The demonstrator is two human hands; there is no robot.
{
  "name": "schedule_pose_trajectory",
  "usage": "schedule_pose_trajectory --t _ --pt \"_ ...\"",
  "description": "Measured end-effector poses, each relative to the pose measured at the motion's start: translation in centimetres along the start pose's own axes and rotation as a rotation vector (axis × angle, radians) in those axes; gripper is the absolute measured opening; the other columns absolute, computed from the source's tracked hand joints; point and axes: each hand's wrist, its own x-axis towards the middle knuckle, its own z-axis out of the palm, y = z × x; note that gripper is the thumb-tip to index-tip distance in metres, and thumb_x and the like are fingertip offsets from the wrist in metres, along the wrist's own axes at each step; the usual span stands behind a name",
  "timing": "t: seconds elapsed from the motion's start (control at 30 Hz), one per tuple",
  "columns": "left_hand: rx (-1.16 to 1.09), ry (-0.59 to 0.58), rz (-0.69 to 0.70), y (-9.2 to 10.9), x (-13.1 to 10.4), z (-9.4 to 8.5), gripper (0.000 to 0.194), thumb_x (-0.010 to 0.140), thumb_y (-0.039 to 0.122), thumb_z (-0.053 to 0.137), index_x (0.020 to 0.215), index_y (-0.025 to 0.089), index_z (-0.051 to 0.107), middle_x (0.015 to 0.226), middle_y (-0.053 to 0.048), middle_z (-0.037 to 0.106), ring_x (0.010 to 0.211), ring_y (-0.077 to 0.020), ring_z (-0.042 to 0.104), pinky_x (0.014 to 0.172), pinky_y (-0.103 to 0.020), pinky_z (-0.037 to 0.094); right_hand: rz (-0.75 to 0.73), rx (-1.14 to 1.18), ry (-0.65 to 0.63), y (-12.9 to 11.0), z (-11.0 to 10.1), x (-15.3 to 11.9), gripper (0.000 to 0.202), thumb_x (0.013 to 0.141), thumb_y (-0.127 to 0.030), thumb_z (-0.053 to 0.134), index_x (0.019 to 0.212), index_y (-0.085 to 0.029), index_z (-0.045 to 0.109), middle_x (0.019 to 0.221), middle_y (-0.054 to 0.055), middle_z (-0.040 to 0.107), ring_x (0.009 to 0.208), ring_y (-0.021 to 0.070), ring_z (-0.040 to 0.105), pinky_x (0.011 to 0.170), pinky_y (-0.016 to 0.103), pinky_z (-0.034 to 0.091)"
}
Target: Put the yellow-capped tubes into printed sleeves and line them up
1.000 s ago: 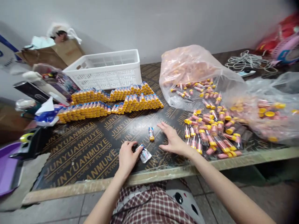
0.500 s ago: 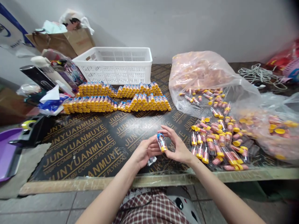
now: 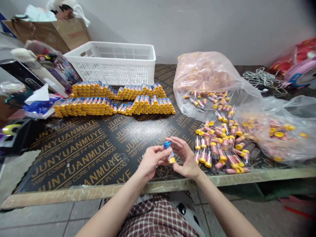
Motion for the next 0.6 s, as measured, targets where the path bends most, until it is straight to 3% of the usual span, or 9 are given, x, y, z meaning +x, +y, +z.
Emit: schedule_pose_trajectory --t 0.17,0.27,0.33,0.43,0.6 --pt "-0.133 -0.061 -0.008 -0.3 0.4 0.6 0.037 0.066 0.041 0.074 0.083 0.010 0.066 0.074 -0.007 0.068 0.063 -0.0141 0.064 0.066 -0.030 0.053 0.120 0.275 0.122 0.6 0.4 0.1 0.071 0.074 -0.046 0.063 0.133 -0.028 0.027 0.132 0.013 0.052 0.122 0.0271 0.051 0.101 0.048 0.042" --pt "-0.202 -0.094 -0.044 -0.4 0.7 0.7 0.032 0.065 0.036 0.075 0.081 0.011 0.066 0.072 -0.005 0.068 0.064 -0.0136 0.063 0.069 -0.031 0.054 0.140 0.226 0.098 0.8 0.2 -0.2 0.075 0.073 -0.055 0.061 0.134 -0.028 0.027 0.135 0.014 0.049 0.125 0.0283 0.048 0.102 0.049 0.040" --pt "-0.162 -0.044 -0.027 -0.4 0.8 0.7 0.030 0.062 0.034 0.078 0.076 0.011 0.064 0.068 -0.003 0.066 0.058 -0.0111 0.061 0.064 -0.027 0.053 0.101 0.084 0.112 0.7 -0.1 -0.4 0.069 0.075 -0.051 0.060 0.133 -0.027 0.030 0.141 0.012 0.042 0.129 0.0273 0.042 0.105 0.048 0.037" --pt "-0.084 0.049 0.025 -0.6 0.8 0.8 0.033 0.058 0.034 0.081 0.072 0.012 0.062 0.064 -0.002 0.065 0.052 -0.0093 0.058 0.054 -0.023 0.050 0.027 -0.088 0.110 0.3 -0.6 -0.6 0.064 0.076 -0.030 0.060 0.133 -0.028 0.031 0.145 0.009 0.036 0.132 0.0247 0.038 0.109 0.046 0.034" --pt "-0.003 0.035 0.066 -0.8 0.6 1.0 0.035 0.057 0.036 0.080 0.074 0.009 0.065 0.065 -0.002 0.063 0.056 -0.0094 0.057 0.053 -0.021 0.047 0.034 -0.042 0.004 0.2 -0.7 -1.0 0.076 0.068 -0.007 0.054 0.137 -0.028 0.030 0.138 0.009 0.045 0.128 0.0235 0.044 0.105 0.044 0.040"
